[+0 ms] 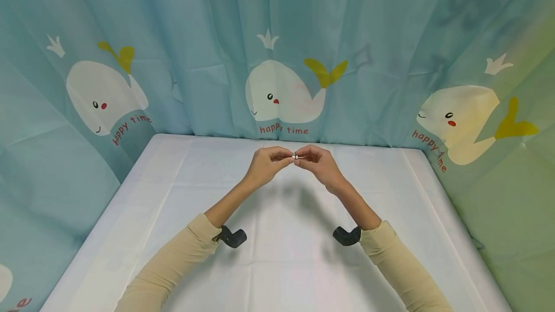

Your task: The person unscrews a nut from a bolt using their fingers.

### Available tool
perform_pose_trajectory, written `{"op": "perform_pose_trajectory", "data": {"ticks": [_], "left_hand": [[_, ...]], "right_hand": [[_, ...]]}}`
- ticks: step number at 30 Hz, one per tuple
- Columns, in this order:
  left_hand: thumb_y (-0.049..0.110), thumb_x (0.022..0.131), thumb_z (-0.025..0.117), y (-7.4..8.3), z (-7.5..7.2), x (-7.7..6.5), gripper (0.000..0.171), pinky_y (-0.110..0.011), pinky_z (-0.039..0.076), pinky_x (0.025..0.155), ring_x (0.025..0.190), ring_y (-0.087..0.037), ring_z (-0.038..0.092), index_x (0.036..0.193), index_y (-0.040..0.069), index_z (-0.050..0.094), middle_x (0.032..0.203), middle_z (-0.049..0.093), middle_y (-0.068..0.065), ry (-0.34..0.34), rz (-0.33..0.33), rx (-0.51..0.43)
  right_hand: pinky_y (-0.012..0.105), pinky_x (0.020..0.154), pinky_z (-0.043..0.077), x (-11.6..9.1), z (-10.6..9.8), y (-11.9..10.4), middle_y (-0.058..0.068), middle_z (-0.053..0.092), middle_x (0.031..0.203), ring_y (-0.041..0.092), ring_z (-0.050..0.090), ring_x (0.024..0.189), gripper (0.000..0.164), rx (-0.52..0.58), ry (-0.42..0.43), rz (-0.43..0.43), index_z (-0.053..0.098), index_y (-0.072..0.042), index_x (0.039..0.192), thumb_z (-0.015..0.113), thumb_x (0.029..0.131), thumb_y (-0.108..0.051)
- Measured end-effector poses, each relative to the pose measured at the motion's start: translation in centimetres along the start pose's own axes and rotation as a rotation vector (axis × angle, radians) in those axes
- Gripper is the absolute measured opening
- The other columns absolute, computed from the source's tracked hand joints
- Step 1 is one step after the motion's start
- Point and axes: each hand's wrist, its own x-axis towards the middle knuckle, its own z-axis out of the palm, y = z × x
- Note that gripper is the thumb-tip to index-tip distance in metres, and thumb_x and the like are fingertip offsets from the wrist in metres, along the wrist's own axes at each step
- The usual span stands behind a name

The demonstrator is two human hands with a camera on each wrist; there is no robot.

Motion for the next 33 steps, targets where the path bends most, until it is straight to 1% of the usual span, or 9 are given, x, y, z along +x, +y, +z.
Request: {"op": "perform_pose_trajectory", "data": {"ticks": [5,10,13,16,20,22,23,28,33], "left_hand": [[0.008,0.091,0.075,-0.1,0.0,-0.1,0.014,-0.029,0.058,0.076,0.085,-0.019,0.071,0.102,0.001,0.077,0.098,0.074,-0.008,-0.005,0.0,-0.012],[0.008,0.091,0.074,-0.1,0.1,-0.1,0.014,-0.031,0.058,0.075,0.085,-0.022,0.071,0.102,0.001,0.077,0.098,0.074,-0.011,0.002,-0.006,-0.024],[0.007,0.091,0.074,-0.1,0.1,-0.1,0.016,-0.032,0.059,0.075,0.086,-0.026,0.071,0.103,-0.003,0.076,0.099,0.074,-0.015,0.004,-0.011,-0.021],[0.003,0.091,0.073,1.8,-0.2,-0.5,0.015,-0.033,0.058,0.076,0.087,-0.03,0.071,0.102,-0.007,0.074,0.098,0.073,-0.018,-0.001,-0.005,-0.014],[-0.001,0.091,0.07,4.2,-0.6,-1.0,0.014,-0.033,0.058,0.077,0.087,-0.032,0.07,0.102,-0.01,0.073,0.097,0.072,-0.021,-0.008,0.0,-0.017],[-0.001,0.091,0.07,4.2,-0.5,-1.0,0.014,-0.034,0.058,0.076,0.087,-0.034,0.07,0.102,-0.01,0.073,0.097,0.072,-0.021,-0.007,-0.003,-0.023],[-0.001,0.092,0.07,4.3,-0.5,-1.0,0.014,-0.034,0.058,0.076,0.086,-0.033,0.07,0.102,-0.01,0.073,0.097,0.072,-0.021,-0.007,-0.004,-0.024],[-0.003,0.091,0.07,4.5,-0.4,-1.1,0.013,-0.035,0.059,0.076,0.086,-0.033,0.07,0.101,-0.01,0.073,0.096,0.072,-0.021,0.004,-0.009,-0.013],[-0.004,0.09,0.07,4.6,-0.4,-1.2,0.012,-0.034,0.058,0.075,0.086,-0.034,0.07,0.1,-0.011,0.073,0.096,0.072,-0.022,0.008,-0.025,-0.002]], "right_hand": [[0.031,0.082,0.054,0.1,0.1,-0.2,0.009,0.066,0.106,0.016,0.063,0.09,0.022,-0.029,0.007,0.009,0.063,0.01,0.115,0.066,0.094,0.003],[0.026,0.082,0.053,0.0,0.2,0.0,0.011,0.063,0.112,0.017,0.063,0.09,0.029,-0.011,0.014,0.024,0.06,0.007,0.12,0.068,0.094,-0.001],[0.028,0.083,0.054,-0.1,0.2,0.0,0.012,0.063,0.114,0.022,0.064,0.094,0.033,-0.005,0.006,0.031,0.059,0.005,0.123,0.069,0.094,-0.007],[0.037,0.088,0.054,-0.2,0.1,0.0,0.015,0.065,0.112,0.025,0.063,0.096,0.033,-0.002,-0.007,0.05,0.062,0.004,0.123,0.067,0.097,-0.015],[0.05,0.096,0.049,-0.2,0.1,0.0,0.012,0.068,0.105,0.037,0.059,0.101,0.031,0.015,-0.009,0.071,0.065,0.005,0.117,0.065,0.099,-0.02],[0.05,0.096,0.049,-0.2,0.1,0.0,0.008,0.068,0.101,0.041,0.058,0.103,0.03,0.016,-0.002,0.073,0.066,0.005,0.115,0.065,0.099,-0.02],[0.05,0.096,0.049,-0.2,0.1,0.0,0.007,0.069,0.1,0.04,0.058,0.102,0.028,0.018,0.003,0.074,0.066,0.005,0.114,0.065,0.099,-0.019],[0.043,0.093,0.051,-0.3,0.0,-0.1,0.006,0.068,0.102,0.021,0.063,0.096,0.024,0.011,0.009,0.06,0.065,0.007,0.117,0.064,0.098,-0.008],[0.035,0.086,0.054,-0.7,0.2,-1.4,0.01,0.065,0.109,0.017,0.063,0.093,0.024,-0.015,-0.002,0.02,0.063,0.01,0.117,0.065,0.094,0.002]]}}
